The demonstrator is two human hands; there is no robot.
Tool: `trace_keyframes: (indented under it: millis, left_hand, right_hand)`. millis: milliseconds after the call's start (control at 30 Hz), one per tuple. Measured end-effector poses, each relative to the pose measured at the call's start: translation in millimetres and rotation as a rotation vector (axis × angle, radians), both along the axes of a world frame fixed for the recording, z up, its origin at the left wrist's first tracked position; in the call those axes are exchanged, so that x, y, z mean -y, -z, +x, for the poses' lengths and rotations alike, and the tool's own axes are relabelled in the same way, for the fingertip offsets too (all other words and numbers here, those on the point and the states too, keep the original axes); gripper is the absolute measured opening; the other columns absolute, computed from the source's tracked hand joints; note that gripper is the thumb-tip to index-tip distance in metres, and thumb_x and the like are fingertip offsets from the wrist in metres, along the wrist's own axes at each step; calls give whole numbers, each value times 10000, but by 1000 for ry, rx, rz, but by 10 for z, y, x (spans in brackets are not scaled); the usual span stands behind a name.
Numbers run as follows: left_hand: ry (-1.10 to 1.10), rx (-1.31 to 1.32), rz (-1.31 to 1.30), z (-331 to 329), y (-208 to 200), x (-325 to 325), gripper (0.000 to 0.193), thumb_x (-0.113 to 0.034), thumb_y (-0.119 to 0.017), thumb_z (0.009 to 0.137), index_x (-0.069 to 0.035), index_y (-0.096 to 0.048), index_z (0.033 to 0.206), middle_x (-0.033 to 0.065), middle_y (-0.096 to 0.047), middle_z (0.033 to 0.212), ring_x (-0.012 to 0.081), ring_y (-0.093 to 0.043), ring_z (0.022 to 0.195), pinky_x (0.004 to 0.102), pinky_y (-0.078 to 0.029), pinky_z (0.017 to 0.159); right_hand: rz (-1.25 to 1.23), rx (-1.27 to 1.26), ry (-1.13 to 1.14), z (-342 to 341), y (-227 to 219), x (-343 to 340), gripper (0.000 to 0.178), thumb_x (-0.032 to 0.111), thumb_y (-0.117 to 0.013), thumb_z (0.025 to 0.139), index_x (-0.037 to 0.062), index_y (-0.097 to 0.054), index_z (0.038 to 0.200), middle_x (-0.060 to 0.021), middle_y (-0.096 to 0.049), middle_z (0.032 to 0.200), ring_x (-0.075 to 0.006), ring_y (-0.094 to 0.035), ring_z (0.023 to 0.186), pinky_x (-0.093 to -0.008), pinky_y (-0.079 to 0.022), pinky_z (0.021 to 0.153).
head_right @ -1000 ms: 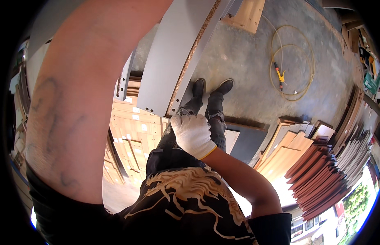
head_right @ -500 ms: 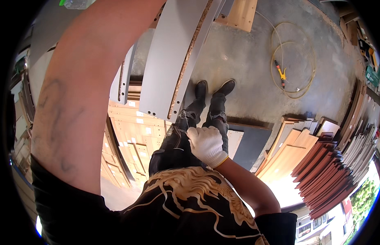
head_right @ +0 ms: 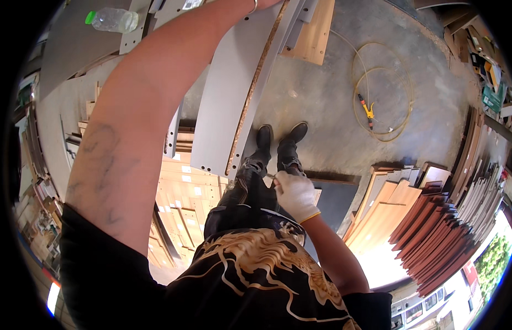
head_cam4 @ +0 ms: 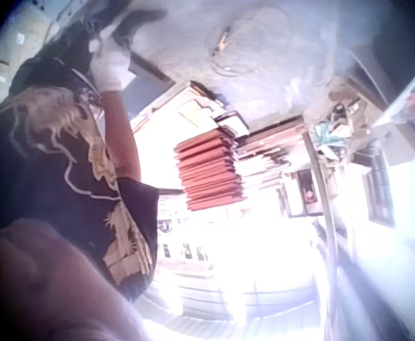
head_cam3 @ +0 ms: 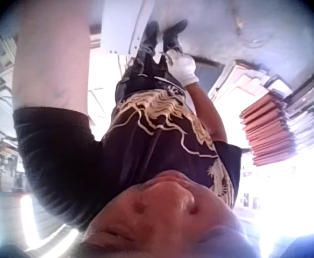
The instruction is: The person scrapes residue from several gray metal panels using a small metal tool, then wipes the panels with a cloth. The person handles the panels one at a time, scraping edges and wiping surfaces in a workshop setting.
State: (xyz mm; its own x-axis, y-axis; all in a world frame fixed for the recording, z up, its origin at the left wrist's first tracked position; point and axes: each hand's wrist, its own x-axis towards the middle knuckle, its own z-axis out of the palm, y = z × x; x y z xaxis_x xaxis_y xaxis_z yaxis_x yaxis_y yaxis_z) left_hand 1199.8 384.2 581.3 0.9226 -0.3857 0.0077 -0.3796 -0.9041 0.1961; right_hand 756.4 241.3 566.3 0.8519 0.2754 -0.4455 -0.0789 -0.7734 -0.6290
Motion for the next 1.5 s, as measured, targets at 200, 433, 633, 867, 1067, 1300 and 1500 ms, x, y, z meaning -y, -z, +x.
trace_keyframes:
  millis: [200, 433, 633, 867, 1067, 1300, 1500]
  left_hand:
    - [-26, 89, 51, 52, 130, 78, 670, -501, -523, 992, -195, -396, 1575, 108, -337, 1646, 379, -324, 1500, 504, -259, 1245]
    - [-13, 67, 33, 197, 214, 184, 676, -519, -520, 984, -265, -375, 1593, 59, -254, 1700, 369, -189, 1569, 521, -112, 1292]
    - [-25, 2, 107, 382, 88, 157, 663, -530, -482, 998, -268, -366, 1595, 63, -219, 1715, 357, -145, 1585, 568, -60, 1286]
    - [-443, 87, 34, 636, 300, -82, 713, -404, -634, 956, -219, -379, 1595, 96, -234, 1708, 391, -170, 1574, 618, -132, 1252]
    - [-692, -193, 120, 917, -65, -305, 1040, -508, -795, 783, -105, -299, 1603, 194, -253, 1669, 415, -234, 1532, 621, -232, 1203]
    - [-581, -168, -123, 1123, -351, -658, 987, -491, -863, 625, -102, -528, 1468, 238, -505, 1417, 422, -455, 1321, 505, -385, 1097]
    - [-504, 58, -152, 759, -620, 171, 932, -412, -898, 557, -107, -616, 1391, 260, -518, 1355, 415, -492, 1221, 517, -395, 1053]
  right_hand:
    - [-66, -119, 344, 488, -116, 251, 304, 214, -670, 899, 136, -662, 1192, -180, -744, 988, -416, -711, 907, -506, -562, 797]
    - [15, -144, 339, 1000, -47, 445, 274, 186, -664, 919, 106, -665, 1181, -191, -730, 1036, -408, -698, 980, -462, -560, 841]
    - [6, -127, 270, 1617, 47, 1188, 272, 222, -655, 917, 100, -673, 1159, -211, -730, 995, -418, -700, 973, -499, -543, 831]
    - [-125, -50, 220, 2558, -33, 2574, 251, 208, -631, 916, 86, -689, 1128, -209, -730, 985, -415, -697, 937, -482, -539, 811]
    - [-175, -115, 302, 3332, -303, 3053, 258, 280, -620, 947, 118, -686, 1137, -208, -720, 1005, -433, -682, 973, -507, -525, 827]
    - [-78, -1, 208, 3745, -304, 2817, 253, 199, -621, 918, 62, -705, 1113, -206, -722, 962, -390, -699, 941, -446, -537, 815]
    - [-76, -61, 227, 3950, -42, 2890, 284, 224, -612, 930, 41, -699, 1129, -234, -718, 970, -399, -700, 929, -450, -532, 814]
